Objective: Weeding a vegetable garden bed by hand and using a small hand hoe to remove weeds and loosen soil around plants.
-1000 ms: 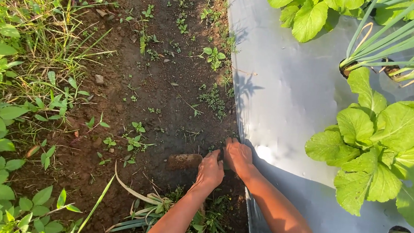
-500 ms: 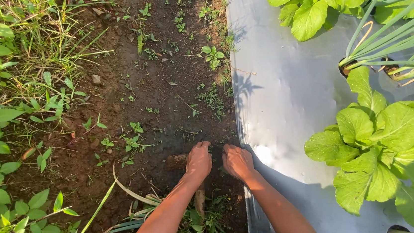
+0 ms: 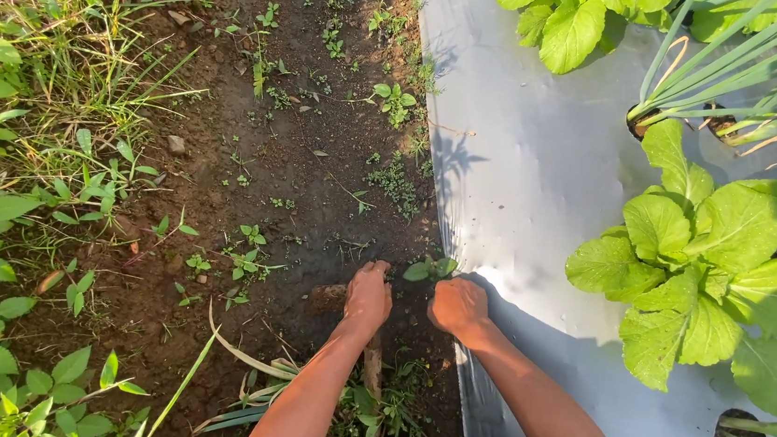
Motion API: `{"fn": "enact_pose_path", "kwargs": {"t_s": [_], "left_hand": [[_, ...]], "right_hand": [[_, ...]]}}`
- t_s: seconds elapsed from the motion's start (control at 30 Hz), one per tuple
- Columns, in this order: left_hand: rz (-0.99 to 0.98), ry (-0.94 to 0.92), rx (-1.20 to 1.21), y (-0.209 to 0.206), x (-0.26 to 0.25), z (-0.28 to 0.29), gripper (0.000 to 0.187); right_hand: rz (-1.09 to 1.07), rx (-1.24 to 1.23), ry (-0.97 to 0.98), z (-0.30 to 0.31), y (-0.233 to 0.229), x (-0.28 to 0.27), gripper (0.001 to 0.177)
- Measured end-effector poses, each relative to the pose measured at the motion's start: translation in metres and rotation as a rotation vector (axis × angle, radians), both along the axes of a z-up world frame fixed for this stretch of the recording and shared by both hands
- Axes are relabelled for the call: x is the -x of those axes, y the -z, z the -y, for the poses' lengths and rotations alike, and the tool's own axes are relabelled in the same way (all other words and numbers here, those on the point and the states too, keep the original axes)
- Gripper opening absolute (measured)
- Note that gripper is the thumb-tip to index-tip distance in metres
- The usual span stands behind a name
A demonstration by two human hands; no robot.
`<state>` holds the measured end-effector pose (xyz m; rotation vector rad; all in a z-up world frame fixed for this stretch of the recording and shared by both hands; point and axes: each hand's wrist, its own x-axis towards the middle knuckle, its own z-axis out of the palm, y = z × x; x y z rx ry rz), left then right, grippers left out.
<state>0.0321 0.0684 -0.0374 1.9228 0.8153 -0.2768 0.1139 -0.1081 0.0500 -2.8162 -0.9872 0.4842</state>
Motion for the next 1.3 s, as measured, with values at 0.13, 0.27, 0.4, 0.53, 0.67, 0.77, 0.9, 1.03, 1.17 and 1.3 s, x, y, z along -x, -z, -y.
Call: {"fn": "enact_pose_path", "kwargs": {"t_s": [0.13,0.27,0.4,0.53,0.67,0.77,0.9,1.03,1.17,1.3], "left_hand": [[0.022,0.014,0.017,-0.017,0.001,-0.003,0.04],[0.013,-0.191,0.323,-0.018,-0.002,-0.011,0.035],[0.005,-0.326,0.491,-0.061,0.005,-0.011,0.041],[0.002,-0.269,0.421,-0.039,0.0,-0.009,0.041],[-0.001,-0.301,0.453,-0.042,0.001,-0.012,0.043],[-0.009,-0.29,0.408,-0.078,0.009,-0.005,0.042],[0.049,-0.228,0.326,-0.038,0.003,-0.005,0.04],[0.066,-0.091,0.118,-0.006,0.004,0.001,0.035],[0.135,-0.118,0.062,0.004,0.006,0.0,0.031],[0.145,-0.105,0.007,-0.025,0.001,-0.002,0.029]], "right_hand": [[-0.089,0.077,-0.113,0.007,0.053,-0.009,0.035],[-0.588,0.362,-0.384,-0.013,-0.035,0.023,0.041],[-0.877,0.406,-0.339,-0.011,-0.012,0.015,0.04],[-0.069,-0.085,-0.149,-0.011,-0.013,0.01,0.024],[0.142,-0.039,-0.133,-0.011,-0.003,-0.002,0.035],[0.13,0.066,-0.236,-0.007,0.042,-0.007,0.016],[-0.442,0.158,-0.283,-0.006,0.018,0.004,0.027],[-0.918,0.253,-0.268,-0.009,0.006,0.004,0.042],[-0.27,-0.024,-0.129,-0.019,-0.008,0.004,0.017],[-0.156,-0.014,-0.242,-0.033,-0.021,0.015,0.029]]}}
